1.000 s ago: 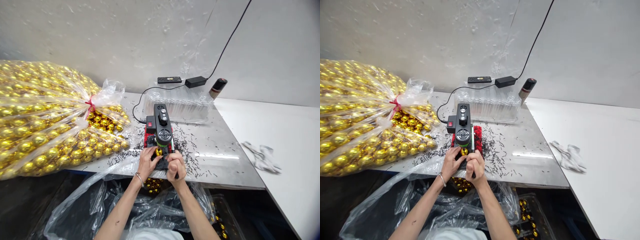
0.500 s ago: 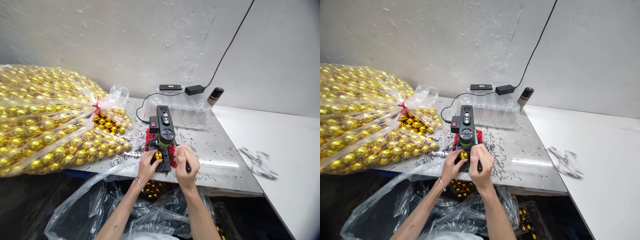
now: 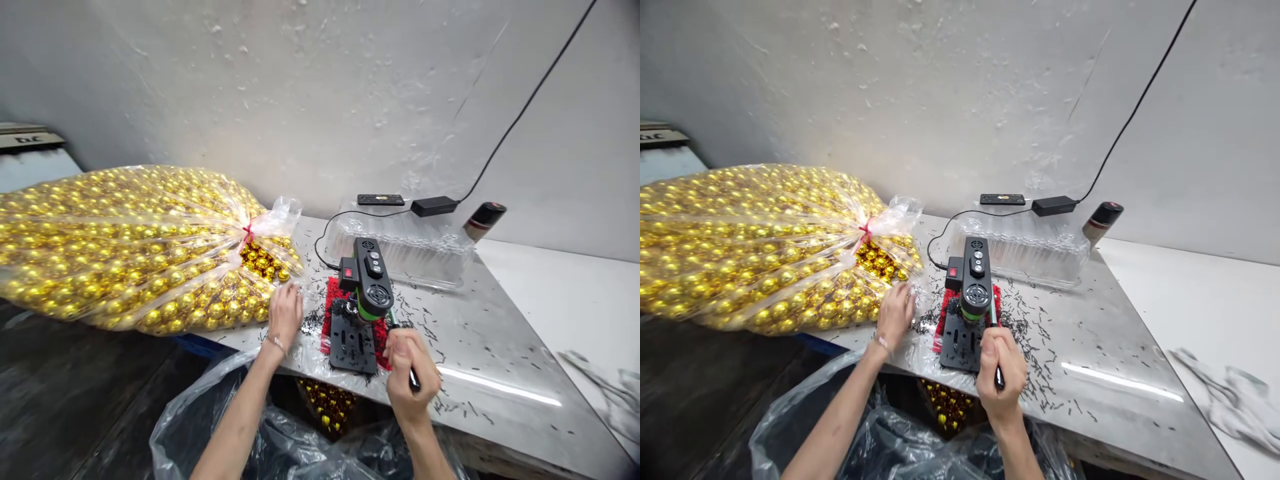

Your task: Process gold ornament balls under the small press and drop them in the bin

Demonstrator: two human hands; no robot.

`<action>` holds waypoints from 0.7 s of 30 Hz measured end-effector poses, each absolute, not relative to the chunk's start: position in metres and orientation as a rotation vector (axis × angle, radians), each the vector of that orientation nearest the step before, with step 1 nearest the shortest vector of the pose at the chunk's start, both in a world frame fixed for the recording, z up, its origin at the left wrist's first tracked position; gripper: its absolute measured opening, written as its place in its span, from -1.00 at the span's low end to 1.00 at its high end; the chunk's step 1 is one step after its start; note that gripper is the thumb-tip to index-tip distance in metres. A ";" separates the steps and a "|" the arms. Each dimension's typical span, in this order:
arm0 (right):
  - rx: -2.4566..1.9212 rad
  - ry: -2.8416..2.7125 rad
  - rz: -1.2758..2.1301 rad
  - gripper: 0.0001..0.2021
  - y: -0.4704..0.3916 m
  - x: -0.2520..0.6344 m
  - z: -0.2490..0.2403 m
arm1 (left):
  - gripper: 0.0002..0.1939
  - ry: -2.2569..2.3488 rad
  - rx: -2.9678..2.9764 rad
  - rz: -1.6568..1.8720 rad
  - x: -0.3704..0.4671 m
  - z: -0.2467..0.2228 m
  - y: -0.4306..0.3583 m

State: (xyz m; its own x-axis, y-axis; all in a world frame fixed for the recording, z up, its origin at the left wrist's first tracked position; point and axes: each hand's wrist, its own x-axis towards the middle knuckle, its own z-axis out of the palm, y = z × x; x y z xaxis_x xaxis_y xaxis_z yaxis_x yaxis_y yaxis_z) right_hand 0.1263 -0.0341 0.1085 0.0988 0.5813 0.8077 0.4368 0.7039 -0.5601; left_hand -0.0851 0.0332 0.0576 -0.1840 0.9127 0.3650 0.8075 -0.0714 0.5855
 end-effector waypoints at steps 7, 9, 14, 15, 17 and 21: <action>-0.884 -1.544 0.104 -0.76 -0.035 0.127 0.108 | -0.88 2.216 1.622 0.780 -0.117 0.075 0.120; -0.885 -1.542 0.101 -0.76 -0.035 0.126 0.108 | -0.87 2.179 1.593 0.791 -0.118 0.075 0.121; -0.883 -1.539 0.103 -0.74 -0.035 0.126 0.107 | -0.58 1.761 1.353 1.082 -0.118 0.081 0.083; -0.884 -1.532 0.106 -0.74 -0.035 0.126 0.107 | -0.53 1.579 1.202 1.177 -0.116 0.081 0.070; -0.889 -1.521 0.110 -0.74 -0.035 0.125 0.107 | -0.45 1.259 0.894 1.286 -0.109 0.079 0.041; -0.915 -1.527 0.121 -0.73 -0.036 0.125 0.108 | -0.48 1.061 0.615 1.223 -0.083 0.070 -0.003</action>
